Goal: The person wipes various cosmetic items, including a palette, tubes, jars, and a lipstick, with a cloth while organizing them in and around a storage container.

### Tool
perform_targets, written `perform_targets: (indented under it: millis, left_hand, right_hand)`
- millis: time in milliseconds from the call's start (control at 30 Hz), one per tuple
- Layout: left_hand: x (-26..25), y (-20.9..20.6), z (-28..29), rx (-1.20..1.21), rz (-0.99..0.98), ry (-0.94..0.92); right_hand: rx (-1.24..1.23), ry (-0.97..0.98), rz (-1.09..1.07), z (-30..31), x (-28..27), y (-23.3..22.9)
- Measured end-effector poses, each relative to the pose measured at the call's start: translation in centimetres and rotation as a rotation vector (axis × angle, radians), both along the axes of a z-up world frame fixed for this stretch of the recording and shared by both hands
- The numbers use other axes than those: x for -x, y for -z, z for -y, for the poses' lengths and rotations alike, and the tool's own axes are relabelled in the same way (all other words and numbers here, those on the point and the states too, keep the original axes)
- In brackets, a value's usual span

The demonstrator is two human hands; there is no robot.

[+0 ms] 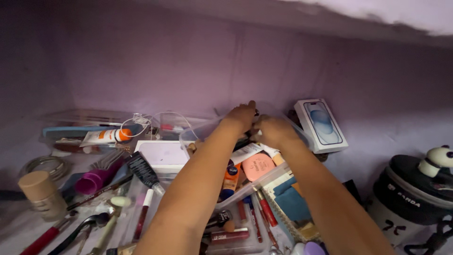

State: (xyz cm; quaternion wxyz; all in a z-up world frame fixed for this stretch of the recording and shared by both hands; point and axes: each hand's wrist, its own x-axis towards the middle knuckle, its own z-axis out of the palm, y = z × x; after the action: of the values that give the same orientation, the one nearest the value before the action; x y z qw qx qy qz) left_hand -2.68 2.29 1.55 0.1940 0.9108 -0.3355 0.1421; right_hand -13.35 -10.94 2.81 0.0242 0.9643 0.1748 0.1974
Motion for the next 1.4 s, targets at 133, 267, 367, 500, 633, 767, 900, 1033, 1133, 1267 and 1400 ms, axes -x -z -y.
perform_targets:
  millis: [133, 267, 367, 500, 633, 767, 900, 1033, 1133, 1267, 1400]
  left_hand:
    - [0.6, -0.3, -0.5, 0.012, 0.024, 0.016]
    - [1.1, -0.9, -0.7, 0.025, -0.026, 0.012]
    - [1.2, -0.7, -0.1, 0.023, -0.017, 0.004]
    - [0.2, 0.3, 1.9, -0.004, -0.009, 0.016]
    - [-1.7, 2.8, 4.1, 0.108, 0.054, -0.014]
    - [-1.9, 3.4, 4.8, 0.119, 0.024, -0.071]
    - [-0.5, 1.8, 3.6, 0.077, -0.035, 0.028]
    - [-0.5, 0.9, 2.5, 0.015, 0.063, 0.138]
    - [-0.6, 1.6, 2.1, 0.111, 0.141, 0.152]
    - [0.2, 1.6, 2.3, 0.171, 0.095, 0.274]
    - [1.1, 1.0, 2.2, 0.142, -0.102, 0.205]
  right_hand:
    - [0.093, 0.196, -0.008, 0.2, -0.1, 0.2]
    - [-0.186, 0.239, 0.222, 1.5, -0.8, -0.7]
    - [-0.419, 0.202, 0.362, 4.0, -0.3, -1.8]
    - [-0.656, 0.143, 0.385, 6.4, -0.3, -1.0]
    - [-0.817, 0.065, 0.479, 7.6, -1.5, 0.0]
    - [-0.806, 0.022, 0.518, 7.9, -1.6, 0.5]
    - [-0.852, 0.102, 0.461, 7.5, -1.2, 0.4]
    - [-0.824, 0.036, 0.505, 7.3, -0.7, 0.3]
    - [-0.816, 0.002, 0.499, 7.1, -0.4, 0.3]
    - [-0.831, 0.044, 0.442, 6.7, -0.1, 0.0]
    - [-0.87, 0.085, 0.388, 6.3, 0.4, -0.3]
